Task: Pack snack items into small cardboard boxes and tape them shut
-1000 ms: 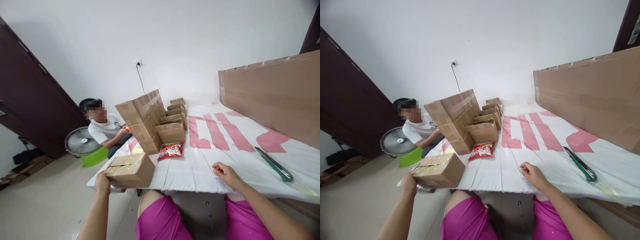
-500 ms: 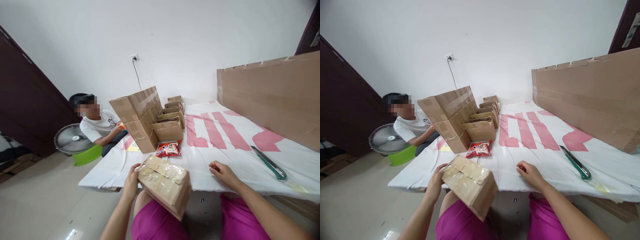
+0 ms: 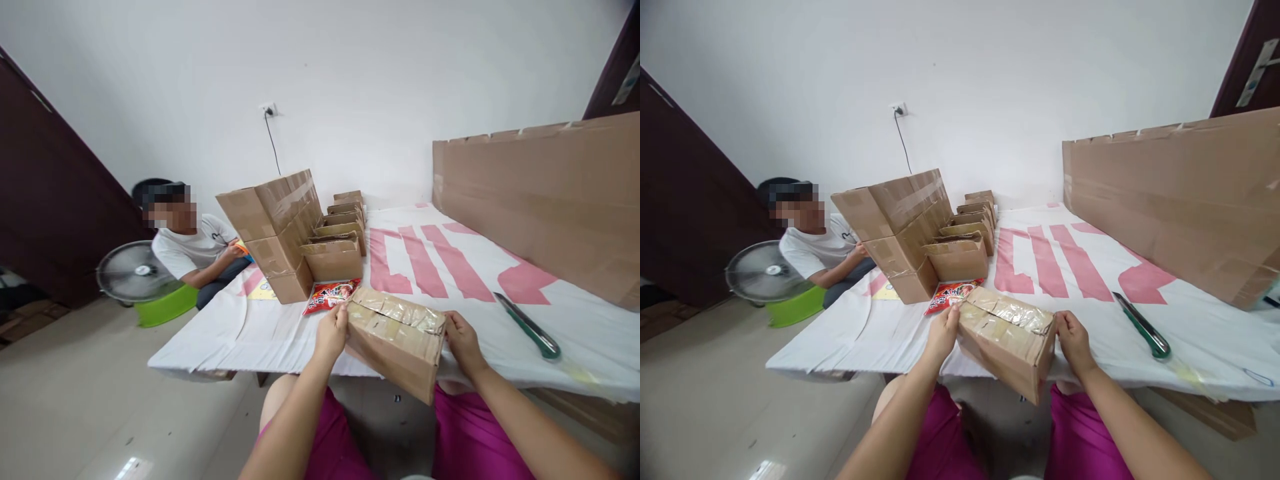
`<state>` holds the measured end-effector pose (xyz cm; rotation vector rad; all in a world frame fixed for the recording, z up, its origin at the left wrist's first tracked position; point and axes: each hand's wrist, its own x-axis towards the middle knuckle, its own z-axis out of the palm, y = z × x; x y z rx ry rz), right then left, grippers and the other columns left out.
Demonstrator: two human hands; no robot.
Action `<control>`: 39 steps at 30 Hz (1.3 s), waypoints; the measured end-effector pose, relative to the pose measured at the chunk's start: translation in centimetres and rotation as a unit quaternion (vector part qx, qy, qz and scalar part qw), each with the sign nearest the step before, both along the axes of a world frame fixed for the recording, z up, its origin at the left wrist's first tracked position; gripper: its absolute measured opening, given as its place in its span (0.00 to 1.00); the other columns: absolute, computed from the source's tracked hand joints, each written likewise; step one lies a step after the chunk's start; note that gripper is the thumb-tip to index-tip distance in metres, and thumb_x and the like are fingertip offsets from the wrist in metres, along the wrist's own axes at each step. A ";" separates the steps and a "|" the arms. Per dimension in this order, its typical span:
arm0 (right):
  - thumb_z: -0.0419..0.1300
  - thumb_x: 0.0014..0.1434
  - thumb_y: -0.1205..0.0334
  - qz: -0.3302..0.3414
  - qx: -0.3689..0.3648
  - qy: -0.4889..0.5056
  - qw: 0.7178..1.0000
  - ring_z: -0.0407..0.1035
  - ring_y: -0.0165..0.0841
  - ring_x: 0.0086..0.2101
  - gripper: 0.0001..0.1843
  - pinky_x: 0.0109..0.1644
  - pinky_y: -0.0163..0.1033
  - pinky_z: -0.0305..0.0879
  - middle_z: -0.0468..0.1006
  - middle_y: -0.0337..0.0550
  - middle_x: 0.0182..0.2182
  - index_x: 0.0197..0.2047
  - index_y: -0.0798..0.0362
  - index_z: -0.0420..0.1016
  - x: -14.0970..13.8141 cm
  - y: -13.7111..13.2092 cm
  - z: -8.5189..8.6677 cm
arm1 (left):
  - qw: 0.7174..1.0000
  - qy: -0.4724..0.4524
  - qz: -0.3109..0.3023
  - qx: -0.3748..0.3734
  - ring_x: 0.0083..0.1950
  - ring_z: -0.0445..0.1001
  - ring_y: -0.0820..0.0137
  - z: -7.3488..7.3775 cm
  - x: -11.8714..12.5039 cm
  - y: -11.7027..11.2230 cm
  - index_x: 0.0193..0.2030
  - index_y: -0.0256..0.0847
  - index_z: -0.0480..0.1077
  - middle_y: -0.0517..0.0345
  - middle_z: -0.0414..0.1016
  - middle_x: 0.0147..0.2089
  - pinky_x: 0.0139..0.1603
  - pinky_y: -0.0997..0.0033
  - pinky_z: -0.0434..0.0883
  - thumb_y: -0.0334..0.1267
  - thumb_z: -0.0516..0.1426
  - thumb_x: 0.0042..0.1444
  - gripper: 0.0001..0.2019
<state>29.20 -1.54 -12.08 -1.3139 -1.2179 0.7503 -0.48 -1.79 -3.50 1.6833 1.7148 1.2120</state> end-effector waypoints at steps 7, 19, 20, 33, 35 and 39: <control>0.48 0.60 0.39 0.015 0.027 -0.002 1.000 0.64 0.34 0.29 0.23 0.35 0.38 0.63 0.70 0.37 0.24 0.30 0.49 0.66 -0.3 -0.6 0.6 | 0.978 -0.162 0.023 0.131 0.56 0.72 0.55 -2.7 2.3 1.2 0.48 0.37 0.75 0.44 0.78 0.51 0.58 0.55 0.67 0.52 0.47 0.61 0.24; 0.49 0.58 0.42 0.045 0.014 -0.028 0.999 0.66 0.34 0.29 0.20 0.34 0.37 0.63 0.72 0.38 0.25 0.29 0.50 0.67 -0.2 0.0 -0.2 | 0.949 -0.232 -0.004 0.215 0.58 0.70 0.59 -5.0 1.1 0.3 0.51 0.38 0.73 0.46 0.73 0.56 0.62 0.56 0.63 0.53 0.48 0.63 0.23; 0.50 0.58 0.42 0.050 0.011 -0.025 0.998 0.66 0.34 0.29 0.20 0.34 0.38 0.63 0.72 0.38 0.25 0.29 0.50 0.67 -0.2 0.1 -0.3 | 0.948 -0.235 -0.006 0.213 0.58 0.69 0.59 -5.1 1.1 0.2 0.51 0.39 0.73 0.46 0.73 0.56 0.62 0.56 0.63 0.53 0.48 0.63 0.23; 0.56 0.49 0.43 0.034 -0.036 -0.013 0.999 0.72 0.45 0.35 0.15 0.39 0.46 0.67 0.79 0.45 0.33 0.30 0.46 0.69 0.8 0.0 -0.3 | 0.948 -0.238 -0.012 0.212 0.58 0.69 0.59 -4.1 1.5 -0.6 0.52 0.41 0.73 0.46 0.73 0.55 0.62 0.56 0.62 0.54 0.47 0.63 0.24; 0.56 0.49 0.43 0.027 -0.040 -0.008 0.999 0.71 0.45 0.35 0.15 0.40 0.47 0.67 0.79 0.45 0.33 0.31 0.45 0.69 0.8 0.0 -0.4 | 0.948 -0.237 -0.018 0.211 0.59 0.68 0.58 -4.0 1.5 -0.7 0.51 0.42 0.73 0.47 0.73 0.55 0.63 0.56 0.61 0.54 0.47 0.63 0.24; 0.55 0.51 0.41 0.009 -0.034 -0.005 0.999 0.72 0.44 0.37 0.17 0.42 0.46 0.68 0.78 0.47 0.35 0.32 0.46 0.68 0.4 -0.4 0.0 | 0.947 -0.251 -0.031 0.197 0.57 0.69 0.58 -3.7 1.4 -1.1 0.51 0.41 0.72 0.47 0.73 0.54 0.61 0.57 0.62 0.55 0.48 0.62 0.24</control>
